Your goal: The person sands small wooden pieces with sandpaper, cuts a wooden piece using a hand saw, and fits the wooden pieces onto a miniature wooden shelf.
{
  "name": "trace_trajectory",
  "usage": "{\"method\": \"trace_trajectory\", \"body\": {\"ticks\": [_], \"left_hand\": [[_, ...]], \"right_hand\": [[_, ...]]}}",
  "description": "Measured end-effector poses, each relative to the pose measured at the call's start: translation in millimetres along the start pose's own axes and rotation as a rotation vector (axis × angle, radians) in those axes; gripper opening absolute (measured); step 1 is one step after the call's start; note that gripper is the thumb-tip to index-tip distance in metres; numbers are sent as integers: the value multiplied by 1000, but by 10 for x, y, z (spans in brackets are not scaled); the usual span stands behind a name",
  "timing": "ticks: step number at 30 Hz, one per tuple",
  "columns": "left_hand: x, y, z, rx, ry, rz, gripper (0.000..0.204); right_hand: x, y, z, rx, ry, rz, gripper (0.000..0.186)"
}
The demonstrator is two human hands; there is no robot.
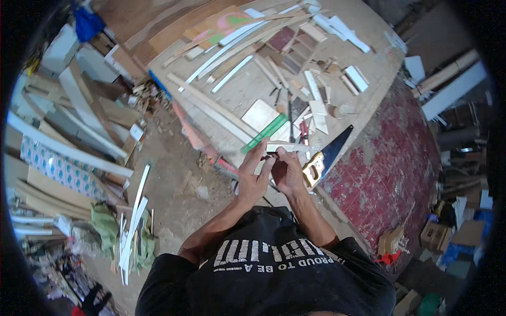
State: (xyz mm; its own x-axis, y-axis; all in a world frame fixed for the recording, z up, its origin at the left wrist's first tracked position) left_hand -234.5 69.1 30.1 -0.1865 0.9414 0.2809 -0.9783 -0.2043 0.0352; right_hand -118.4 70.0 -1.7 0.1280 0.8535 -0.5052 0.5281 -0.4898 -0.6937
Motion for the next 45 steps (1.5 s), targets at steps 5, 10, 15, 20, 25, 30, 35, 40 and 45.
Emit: {"method": "trace_trajectory", "body": {"ticks": [5, 10, 15, 20, 25, 30, 35, 40, 45], "left_hand": [[208, -86, 324, -44, -404, -22, 43], [277, -345, 334, -293, -168, -259, 40], [340, -517, 422, -464, -31, -451, 32], [378, -439, 269, -371, 194, -426, 27], [412, -442, 212, -234, -25, -385, 26], [342, -326, 285, -249, -2, -312, 28], [296, -318, 111, -189, 84, -305, 24], [264, -263, 21, -160, 185, -328, 27], [227, -256, -125, -112, 195, -300, 27]], "right_hand": [[-201, 4, -103, 189, 13, -2, 16], [-397, 29, -228, 297, 12, 91, 17], [-448, 9, -249, 384, -2, 3, 22], [-503, 91, -172, 235, -196, -33, 30], [192, 1542, 41, -1616, 656, 122, 54], [284, 1912, 470, -2067, 635, 45, 65], [359, 2088, 561, -2070, 608, -164, 64], [232, 2069, 564, -2033, 678, -75, 66], [345, 2309, 563, -1857, 801, 5, 58]]}}
Point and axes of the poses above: each hand's wrist, its own x-axis towards the middle knuckle, its own y-axis out of the back of the hand, z = x × y, the point moved 5 cm from there along x, towards the middle knuckle, and after that the axes turned 15 degrees about z, right-handed, at the moved point
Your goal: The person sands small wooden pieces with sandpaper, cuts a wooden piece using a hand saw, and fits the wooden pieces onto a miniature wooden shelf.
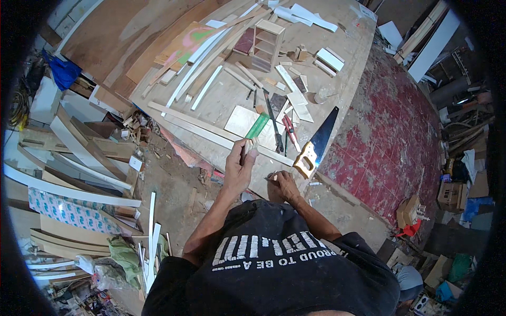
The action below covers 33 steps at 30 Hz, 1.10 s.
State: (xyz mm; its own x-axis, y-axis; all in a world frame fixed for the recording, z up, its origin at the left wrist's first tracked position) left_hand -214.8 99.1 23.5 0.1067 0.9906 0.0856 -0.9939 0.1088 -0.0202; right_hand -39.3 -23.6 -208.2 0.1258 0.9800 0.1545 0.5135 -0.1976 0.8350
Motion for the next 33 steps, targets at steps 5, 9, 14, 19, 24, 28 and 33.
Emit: {"method": "trace_trajectory", "body": {"ticks": [5, 9, 14, 19, 24, 28, 33], "left_hand": [[-9, -71, 91, 121, -58, -2, 22], [-4, -89, -76, 123, -173, 7, 22], [-47, -343, 116, 369, -305, -130, 33], [-85, -444, 263, 386, -422, -56, 33], [-167, -516, 223, 411, -465, -92, 36], [-268, -645, 225, 383, -312, -224, 34], [-332, -681, 30, 228, -55, -276, 25]], "right_hand": [[421, 515, -38, 1093, -700, 268, 46], [999, 1826, -1011, 1076, -510, 202, 48], [1143, 2084, -1252, 963, -425, 140, 45], [965, 2211, -1229, 900, -465, 123, 48], [904, 2215, -1166, 882, -436, 195, 45], [872, 2264, -1012, 839, -511, 178, 44], [756, 2472, -942, 937, -526, 203, 42]]}}
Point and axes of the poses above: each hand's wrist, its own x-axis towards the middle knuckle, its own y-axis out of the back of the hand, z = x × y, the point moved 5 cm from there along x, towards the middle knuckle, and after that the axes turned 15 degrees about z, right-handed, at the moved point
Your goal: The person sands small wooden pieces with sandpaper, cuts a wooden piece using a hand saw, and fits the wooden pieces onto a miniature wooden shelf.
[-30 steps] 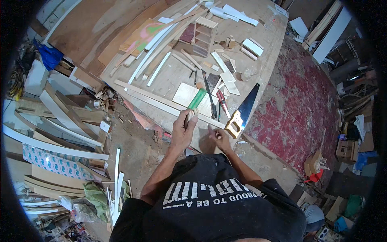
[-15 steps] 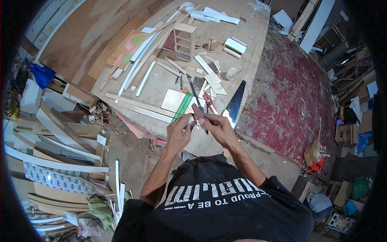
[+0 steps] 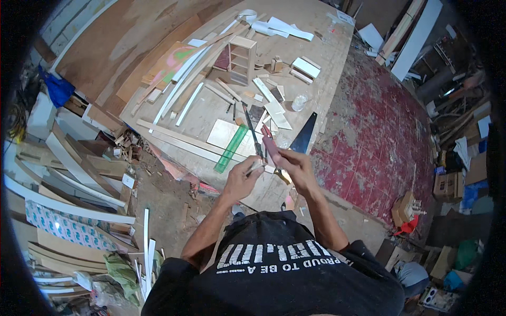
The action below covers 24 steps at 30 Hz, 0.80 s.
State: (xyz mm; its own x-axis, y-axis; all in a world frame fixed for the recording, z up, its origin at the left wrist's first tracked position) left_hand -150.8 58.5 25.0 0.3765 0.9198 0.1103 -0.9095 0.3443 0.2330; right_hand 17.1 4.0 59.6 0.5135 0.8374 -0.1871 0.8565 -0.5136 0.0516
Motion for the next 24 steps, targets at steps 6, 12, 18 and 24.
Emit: {"method": "trace_trajectory", "body": {"ticks": [6, 12, 18, 24], "left_hand": [[-196, -179, 106, -342, 108, -230, 26], [-403, -224, 140, -453, 263, -311, 25], [-439, -42, -36, -423, 336, -158, 22], [-437, -110, 187, -451, 209, -140, 20]], "right_hand": [[-49, -58, -70, -139, 21, -134, 40], [-253, 135, -51, -88, 55, -102, 42], [-445, 108, -100, -244, 20, -236, 38], [-116, 85, -61, -142, 20, -208, 40]]}}
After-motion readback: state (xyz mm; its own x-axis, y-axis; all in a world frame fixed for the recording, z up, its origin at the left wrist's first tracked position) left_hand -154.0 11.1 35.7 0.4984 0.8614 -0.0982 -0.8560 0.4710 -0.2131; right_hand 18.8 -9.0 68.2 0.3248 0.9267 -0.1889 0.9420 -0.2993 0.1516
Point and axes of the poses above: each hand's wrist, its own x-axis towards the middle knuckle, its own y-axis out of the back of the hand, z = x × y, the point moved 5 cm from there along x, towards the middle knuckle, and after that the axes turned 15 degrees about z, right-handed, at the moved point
